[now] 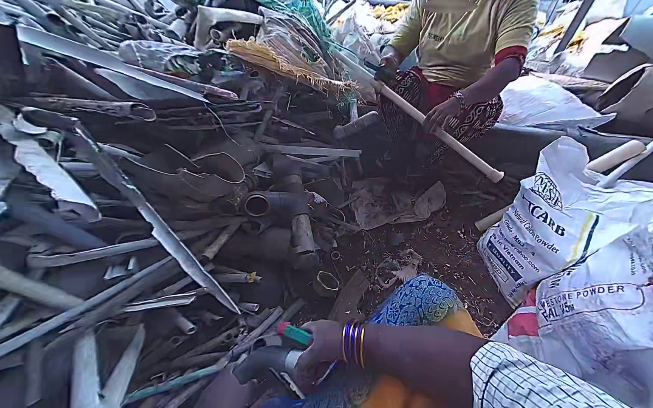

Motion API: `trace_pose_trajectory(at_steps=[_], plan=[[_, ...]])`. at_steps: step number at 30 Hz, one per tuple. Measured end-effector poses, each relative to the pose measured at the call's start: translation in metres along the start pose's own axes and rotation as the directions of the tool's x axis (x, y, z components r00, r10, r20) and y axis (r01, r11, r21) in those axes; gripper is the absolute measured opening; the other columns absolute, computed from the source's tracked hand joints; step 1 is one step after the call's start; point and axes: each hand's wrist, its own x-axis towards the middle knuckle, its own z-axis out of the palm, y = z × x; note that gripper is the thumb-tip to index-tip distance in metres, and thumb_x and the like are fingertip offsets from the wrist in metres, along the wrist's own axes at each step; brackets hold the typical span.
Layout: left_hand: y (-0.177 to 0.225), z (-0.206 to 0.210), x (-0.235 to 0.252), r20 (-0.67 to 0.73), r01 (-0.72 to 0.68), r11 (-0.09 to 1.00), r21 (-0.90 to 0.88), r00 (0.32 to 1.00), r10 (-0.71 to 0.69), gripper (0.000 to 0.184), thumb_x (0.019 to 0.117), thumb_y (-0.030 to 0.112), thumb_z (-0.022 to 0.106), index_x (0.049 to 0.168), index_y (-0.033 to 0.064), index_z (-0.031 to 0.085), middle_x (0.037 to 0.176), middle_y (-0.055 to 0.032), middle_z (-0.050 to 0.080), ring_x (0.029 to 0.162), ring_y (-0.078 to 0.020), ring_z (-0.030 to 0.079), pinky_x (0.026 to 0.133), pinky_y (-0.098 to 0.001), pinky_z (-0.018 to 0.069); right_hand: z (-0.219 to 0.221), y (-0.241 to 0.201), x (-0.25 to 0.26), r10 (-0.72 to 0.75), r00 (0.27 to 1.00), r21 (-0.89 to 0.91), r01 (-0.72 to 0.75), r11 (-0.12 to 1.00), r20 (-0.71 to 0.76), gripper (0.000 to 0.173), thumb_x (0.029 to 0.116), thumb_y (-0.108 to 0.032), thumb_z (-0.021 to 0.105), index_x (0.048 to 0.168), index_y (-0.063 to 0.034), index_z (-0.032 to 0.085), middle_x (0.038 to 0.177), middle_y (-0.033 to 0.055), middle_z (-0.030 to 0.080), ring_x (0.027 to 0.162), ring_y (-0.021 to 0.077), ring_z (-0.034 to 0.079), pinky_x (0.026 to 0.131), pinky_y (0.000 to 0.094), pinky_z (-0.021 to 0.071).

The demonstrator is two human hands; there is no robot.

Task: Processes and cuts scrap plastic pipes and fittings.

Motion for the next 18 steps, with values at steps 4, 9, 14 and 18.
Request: trace_pose_trajectory(at_steps=[4,9,14,18], plan=[[-0.007,0.005,0.010,0.015,-0.068,0.930,-0.361,0.997,0.078,0.068,0.0971,0.027,0.074,0.151,-0.0011,0.043,0.139,-0.0313,0.057,0.130,-0.0445,0.056,0.111,-0.0589,0.0412,-0.021,-0.007,0.003,0.097,0.935,0.333,0.024,0.943,-0.342,0.046,0.0956,-0.008,0.070,0.135,0.0020,0.048,0.100,0.0149,0.062,0.075,0.0178,0.062,0.067,0.0327,0.0537],[0.001,-0.005,0.013,0.091,-0.142,0.905,-0.402,0.977,0.194,0.055,0.1089,0.033,0.053,0.154,0.0032,0.044,0.148,-0.0254,0.052,0.140,-0.0386,0.050,0.118,-0.0546,0.0343,-0.028,-0.015,0.008,0.096,0.891,0.656,0.249,0.713,-0.443,0.014,0.1088,-0.014,0.049,0.114,-0.0015,0.051,0.080,0.0066,0.063,0.056,0.0093,0.059,0.050,0.0218,0.0490],[0.006,0.010,0.018,0.171,-0.202,0.893,-0.403,0.942,0.290,0.052,0.1091,0.032,0.052,0.154,0.0070,0.045,0.149,-0.0234,0.053,0.141,-0.0370,0.049,0.119,-0.0537,0.0331,-0.015,-0.014,-0.001,-0.113,0.932,0.552,0.298,0.779,-0.343,0.005,0.1037,0.000,0.047,0.102,-0.0031,0.050,0.082,0.0077,0.071,0.055,0.0067,0.063,0.046,0.0174,0.0467],[0.002,0.017,0.021,0.066,-0.203,0.828,-0.522,0.959,0.276,0.056,0.1079,0.027,0.055,0.157,0.0066,0.038,0.149,-0.0244,0.052,0.137,-0.0367,0.053,0.116,-0.0525,0.0380,-0.005,-0.010,0.003,-0.227,0.839,0.513,0.492,0.703,-0.494,0.011,0.0933,0.003,0.056,0.089,-0.0057,0.051,0.057,-0.0002,0.058,0.045,0.0071,0.056,0.046,0.0202,0.0503]])
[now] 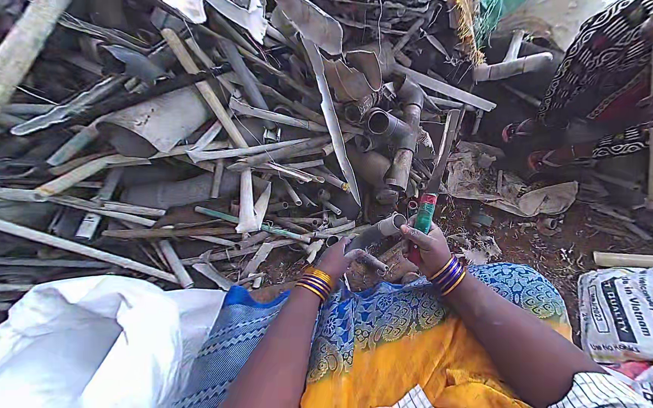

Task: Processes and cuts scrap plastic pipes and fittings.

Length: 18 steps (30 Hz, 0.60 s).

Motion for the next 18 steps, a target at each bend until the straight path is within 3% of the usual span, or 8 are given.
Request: trace_pose_trajectory(at_steps=[3,7,9,13,15,16,17,18], plan=[[-0.008,0.000,0.002,-0.089,-0.134,0.972,-0.194,0.989,0.118,0.054,0.1072,0.022,0.055,0.156,0.0056,0.038,0.141,-0.0225,0.058,0.119,-0.0293,0.064,0.103,-0.0445,0.0498,-0.005,0.004,0.001,-0.075,0.992,0.123,0.063,0.990,0.098,0.010,0.0884,-0.001,0.057,0.088,-0.0105,0.054,0.058,-0.0023,0.059,0.046,0.0057,0.056,0.047,0.0203,0.0497],[-0.015,0.002,0.002,-0.130,-0.282,0.902,-0.326,0.959,0.253,0.054,0.1049,0.018,0.055,0.155,0.0043,0.039,0.133,-0.0165,0.061,0.097,-0.0135,0.065,0.086,-0.0310,0.0539,-0.008,0.007,-0.002,-0.048,0.959,0.138,0.009,0.990,0.280,0.010,0.0914,-0.017,0.065,0.092,-0.0130,0.056,0.062,-0.0052,0.062,0.046,0.0049,0.058,0.047,0.0200,0.0519],[-0.018,0.003,0.001,-0.147,-0.360,0.848,-0.390,0.933,0.328,0.053,0.1028,0.016,0.055,0.152,0.0009,0.041,0.134,-0.0143,0.061,0.099,-0.0078,0.064,0.085,-0.0256,0.0537,-0.005,0.008,-0.004,-0.028,0.961,0.123,-0.007,0.992,0.276,0.009,0.0935,-0.018,0.063,0.092,-0.0119,0.056,0.063,-0.0051,0.062,0.046,0.0051,0.058,0.048,0.0202,0.0526],[-0.020,0.006,-0.003,-0.195,-0.463,0.749,-0.473,0.885,0.424,0.053,0.0995,0.013,0.057,0.147,-0.0051,0.043,0.136,-0.0124,0.060,0.111,-0.0024,0.062,0.095,-0.0203,0.0522,-0.001,0.009,-0.002,-0.038,0.980,0.125,0.013,0.992,0.195,0.011,0.1009,-0.015,0.047,0.093,-0.0102,0.053,0.065,-0.0039,0.062,0.048,0.0059,0.059,0.049,0.0209,0.0542],[-0.021,0.006,-0.002,-0.172,-0.448,0.751,-0.484,0.891,0.420,0.053,0.0996,0.012,0.058,0.147,-0.0046,0.043,0.133,-0.0113,0.061,0.108,-0.0019,0.063,0.094,-0.0197,0.0527,0.002,0.008,0.000,-0.017,0.996,0.094,0.009,0.996,0.089,0.020,0.1057,-0.014,0.038,0.093,-0.0081,0.053,0.065,-0.0029,0.060,0.050,0.0060,0.058,0.050,0.0204,0.0539],[-0.019,0.005,-0.003,-0.128,-0.387,0.796,-0.465,0.919,0.372,0.052,0.1013,0.012,0.057,0.149,-0.0027,0.041,0.129,-0.0103,0.062,0.102,-0.0022,0.064,0.088,-0.0199,0.0533,0.005,0.008,0.003,0.002,1.000,0.062,-0.002,0.998,0.014,0.022,0.1088,-0.015,0.036,0.096,-0.0064,0.052,0.065,-0.0019,0.058,0.050,0.0063,0.057,0.050,0.0205,0.0534],[-0.015,0.002,-0.005,-0.063,-0.275,0.860,-0.431,0.959,0.276,0.050,0.1043,0.012,0.055,0.150,-0.0005,0.038,0.124,-0.0115,0.062,0.094,-0.0056,0.064,0.082,-0.0228,0.0533,0.007,0.007,0.006,0.023,0.997,0.012,-0.022,1.000,-0.070,0.022,0.1112,-0.017,0.037,0.101,-0.0051,0.052,0.065,-0.0011,0.057,0.050,0.0067,0.057,0.050,0.0207,0.0531],[-0.010,0.000,-0.006,0.017,-0.129,0.911,-0.391,0.989,0.147,0.049,0.1069,0.012,0.051,0.152,0.0009,0.035,0.127,-0.0155,0.060,0.095,-0.0124,0.066,0.083,-0.0284,0.0553,0.008,0.007,0.010,0.046,0.987,-0.034,-0.052,0.998,-0.152,0.022,0.1117,-0.021,0.041,0.106,-0.0044,0.054,0.064,0.0000,0.057,0.049,0.0076,0.057,0.049,0.0219,0.0524]])
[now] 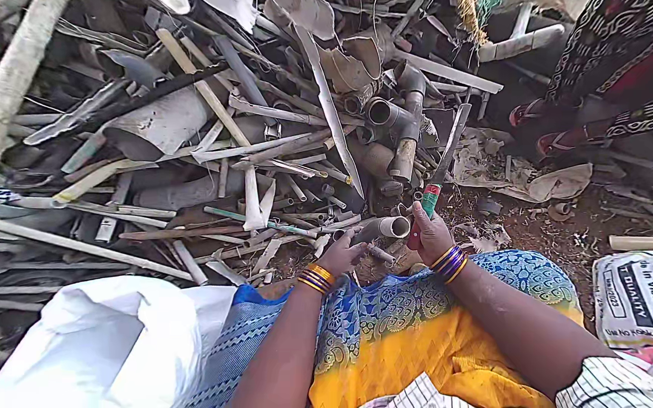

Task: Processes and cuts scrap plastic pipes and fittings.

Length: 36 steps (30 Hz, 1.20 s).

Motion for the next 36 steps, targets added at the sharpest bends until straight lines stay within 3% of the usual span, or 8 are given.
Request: trace_pose_trajectory(at_steps=[3,6,11,17,23,27,31,36], plan=[[-0.001,0.010,0.000,-0.013,0.394,0.916,-0.068,0.918,-0.396,0.040,0.1107,0.011,0.042,0.149,0.0008,0.038,0.125,-0.0214,0.056,0.091,-0.0247,0.067,0.078,-0.0385,0.0589,-0.006,0.006,0.005,0.087,0.988,-0.106,-0.102,0.989,-0.130,0.033,0.1089,-0.038,0.049,0.126,-0.0094,0.052,0.070,-0.0012,0.053,0.050,0.0074,0.053,0.049,0.0227,0.0499],[-0.002,0.012,0.000,-0.077,0.480,0.821,-0.310,0.848,-0.525,0.030,0.1110,0.018,0.039,0.131,-0.0007,0.049,0.099,-0.0172,0.058,0.069,-0.0229,0.063,0.060,-0.0346,0.0569,-0.008,0.007,0.006,0.071,0.991,-0.172,-0.089,0.981,-0.110,0.033,0.1091,-0.040,0.048,0.123,-0.0101,0.053,0.067,-0.0032,0.050,0.049,0.0065,0.052,0.048,0.0224,0.0505],[0.014,0.001,-0.004,-0.094,0.425,0.731,-0.534,0.829,-0.551,0.020,0.1094,0.022,0.041,0.114,0.0052,0.051,0.079,-0.0104,0.056,0.054,-0.0173,0.056,0.048,-0.0280,0.0509,-0.012,0.007,0.006,0.067,0.988,-0.497,0.012,0.868,0.140,0.024,0.1067,-0.022,0.055,0.116,0.0001,0.058,0.068,0.0008,0.057,0.051,0.0074,0.056,0.052,0.0231,0.0509],[0.019,0.008,-0.008,-0.067,0.279,0.714,-0.642,0.907,-0.415,0.016,0.1081,0.018,0.043,0.101,0.0069,0.052,0.071,-0.0068,0.054,0.052,-0.0145,0.053,0.046,-0.0256,0.0470,-0.019,0.013,0.017,0.616,0.758,-0.973,0.223,0.065,0.215,0.045,0.1033,-0.029,0.063,0.129,0.0070,0.058,0.115,0.0257,0.064,0.103,0.0348,0.063,0.096,0.0528,0.0471],[0.021,-0.025,-0.048,-0.370,0.055,0.859,-0.509,0.887,-0.276,0.038,0.1086,0.031,0.053,0.128,-0.0011,0.057,0.100,-0.0153,0.061,0.078,-0.0217,0.060,0.070,-0.0361,0.0540,-0.021,0.018,0.012,0.439,0.841,-0.948,0.298,0.110,0.316,0.040,0.1018,-0.021,0.066,0.128,0.0086,0.058,0.110,0.0299,0.064,0.099,0.0403,0.063,0.091,0.0573,0.0467],[0.023,-0.083,-0.134,-0.867,-0.142,0.975,-0.170,0.491,-0.080,0.060,0.1100,0.032,0.049,0.159,0.0037,0.028,0.143,-0.0305,0.053,0.125,-0.0435,0.058,0.103,-0.0604,0.0475,-0.023,0.022,0.003,0.303,0.883,-0.931,0.319,0.177,0.360,0.039,0.1035,-0.020,0.063,0.128,0.0105,0.057,0.109,0.0322,0.064,0.100,0.0433,0.063,0.091,0.0602,0.0455],[-0.022,-0.157,-0.214,-0.997,-0.090,0.995,-0.052,-0.049,-0.057,0.064,0.1109,0.026,0.047,0.161,-0.0019,0.019,0.156,-0.0278,0.042,0.144,-0.0360,0.046,0.119,-0.0488,0.0356,-0.028,0.022,0.004,0.288,0.912,-0.948,0.239,0.210,0.294,0.043,0.1044,-0.022,0.062,0.132,0.0104,0.054,0.110,0.0325,0.063,0.095,0.0417,0.063,0.088,0.0580,0.0470],[-0.037,-0.145,-0.290,-0.976,-0.435,0.875,-0.211,0.137,-0.168,0.047,0.1135,0.021,0.036,0.160,0.0151,0.030,0.136,-0.0172,0.056,0.099,-0.0225,0.065,0.080,-0.0375,0.0559,-0.025,0.026,0.007,0.294,0.909,-0.950,0.248,0.187,0.295,0.042,0.1049,-0.022,0.061,0.130,0.0110,0.055,0.109,0.0335,0.063,0.095,0.0434,0.064,0.088,0.0593,0.0468]])
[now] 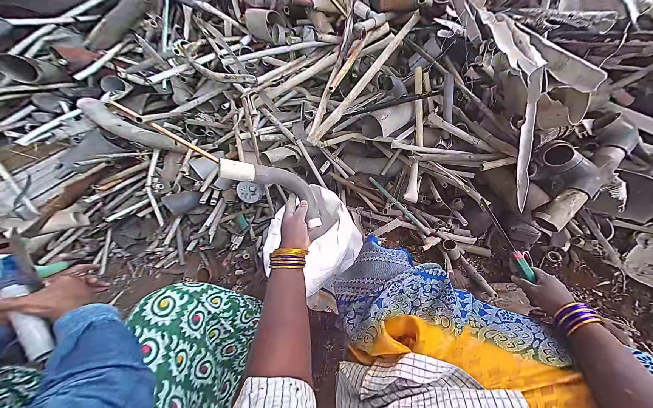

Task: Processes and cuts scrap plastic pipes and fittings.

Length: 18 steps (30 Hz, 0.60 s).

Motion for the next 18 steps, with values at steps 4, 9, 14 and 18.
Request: trace_pose_trajectory(at_steps=[4,9,14,18], plan=[[0.010,-0.008,-0.042,0.202,-0.048,0.976,-0.215,0.975,0.092,0.043,0.1096,0.009,0.025,0.148,0.0060,0.043,0.106,-0.0091,0.069,0.073,-0.0144,0.068,0.061,-0.0278,0.0576,0.005,-0.002,0.004,0.009,1.000,-0.009,-0.009,1.000,0.009,0.044,0.1050,-0.023,0.061,0.131,0.0114,0.055,0.113,0.0354,0.063,0.101,0.0459,0.063,0.092,0.0611,0.0458],[0.024,0.014,-0.079,0.490,0.079,0.933,-0.351,0.864,0.112,0.040,0.1025,0.006,0.025,0.137,0.0079,0.047,0.111,-0.0067,0.069,0.088,-0.0176,0.072,0.076,-0.0341,0.0627,0.011,-0.003,0.002,-0.057,0.998,0.066,0.057,0.996,0.009,0.044,0.1085,-0.031,0.054,0.125,0.0102,0.057,0.095,0.0273,0.063,0.079,0.0366,0.062,0.078,0.0552,0.0496],[0.024,0.071,-0.096,0.674,0.296,0.844,-0.447,0.732,0.100,0.040,0.1030,0.007,0.024,0.135,0.0043,0.048,0.103,-0.0109,0.071,0.080,-0.0188,0.073,0.068,-0.0315,0.0632,0.017,-0.025,-0.028,-0.416,0.909,0.105,0.415,0.904,-0.014,0.046,0.1067,-0.033,0.046,0.113,0.0085,0.062,0.081,0.0149,0.061,0.069,0.0229,0.059,0.070,0.0451,0.0497],[0.010,0.130,-0.107,0.775,0.558,0.745,-0.366,0.626,-0.088,0.040,0.1093,0.013,0.019,0.130,0.0027,0.052,0.096,-0.0149,0.072,0.069,-0.0172,0.071,0.055,-0.0252,0.0582,0.025,-0.037,-0.046,-0.571,0.799,0.097,0.594,0.799,-0.190,0.053,0.1011,-0.039,0.043,0.115,0.0090,0.061,0.080,0.0140,0.063,0.068,0.0214,0.062,0.068,0.0418,0.0528]])
